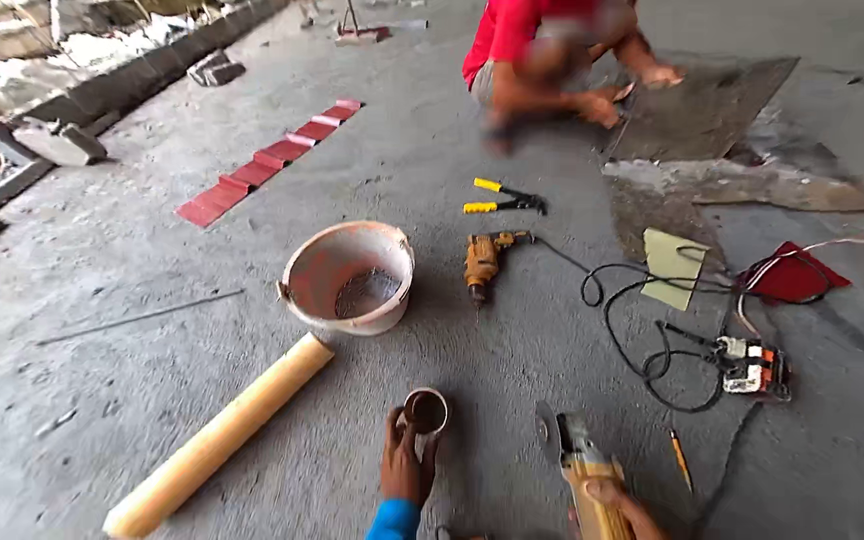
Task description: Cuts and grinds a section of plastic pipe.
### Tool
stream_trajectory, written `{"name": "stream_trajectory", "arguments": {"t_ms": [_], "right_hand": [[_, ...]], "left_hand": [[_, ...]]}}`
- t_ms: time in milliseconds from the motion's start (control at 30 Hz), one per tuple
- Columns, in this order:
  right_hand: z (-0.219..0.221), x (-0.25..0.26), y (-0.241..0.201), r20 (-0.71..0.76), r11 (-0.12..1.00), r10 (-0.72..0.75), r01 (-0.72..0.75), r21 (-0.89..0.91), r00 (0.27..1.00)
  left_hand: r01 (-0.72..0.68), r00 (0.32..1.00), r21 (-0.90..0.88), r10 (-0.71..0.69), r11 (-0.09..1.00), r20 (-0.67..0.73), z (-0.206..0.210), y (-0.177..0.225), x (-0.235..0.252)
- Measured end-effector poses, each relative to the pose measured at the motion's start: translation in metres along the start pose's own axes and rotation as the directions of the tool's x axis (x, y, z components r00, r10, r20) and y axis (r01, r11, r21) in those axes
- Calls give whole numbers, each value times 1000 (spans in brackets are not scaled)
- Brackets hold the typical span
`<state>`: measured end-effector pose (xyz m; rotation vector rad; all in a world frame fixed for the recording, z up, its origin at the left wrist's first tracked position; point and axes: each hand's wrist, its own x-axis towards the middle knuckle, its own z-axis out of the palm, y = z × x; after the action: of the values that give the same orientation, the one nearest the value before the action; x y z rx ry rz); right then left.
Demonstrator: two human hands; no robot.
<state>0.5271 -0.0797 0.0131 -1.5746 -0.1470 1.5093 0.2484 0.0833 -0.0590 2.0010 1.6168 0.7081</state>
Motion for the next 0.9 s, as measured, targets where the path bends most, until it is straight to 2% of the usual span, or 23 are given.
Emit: {"name": "stream_trajectory", "arguments": {"t_ms": [167,267,367,400,467,567,667,767,900], "right_hand": [[1,-3,2,7,997,60,-60,-39,998],[10,-6,-7,-20,989,91,-92,-114,996],[17,-6,-7,-43,959,25,-36,-282,999],[20,-6,-6,-45,924,-24,5,-383,999],[29,-9,-4,-44,779,-142,84,-622,989],[48,-20,-2,-53,539,-220,76,-839,974],[65,-32,1,-37,372,-293,78,-925,955],[73,-39,1,9,273,-329,104,-956,944],[79,-37,3,52,153,-312,104,-983,949]], "left_hand": [[44,965,-86,-20,995,261,-26,-16,15],[42,903,-109,9,993,431,-30,-31,40],[25,840,-68,16,997,542,-23,-35,59],[6,832,-62,29,998,554,-19,-33,61],[-18,830,-121,83,992,551,-9,-31,63],[-68,769,-161,154,985,620,5,-26,64],[-176,756,-144,227,974,613,17,-29,65],[-265,743,-141,295,954,601,22,-35,68],[-315,735,-150,341,937,586,25,-42,66]]}}
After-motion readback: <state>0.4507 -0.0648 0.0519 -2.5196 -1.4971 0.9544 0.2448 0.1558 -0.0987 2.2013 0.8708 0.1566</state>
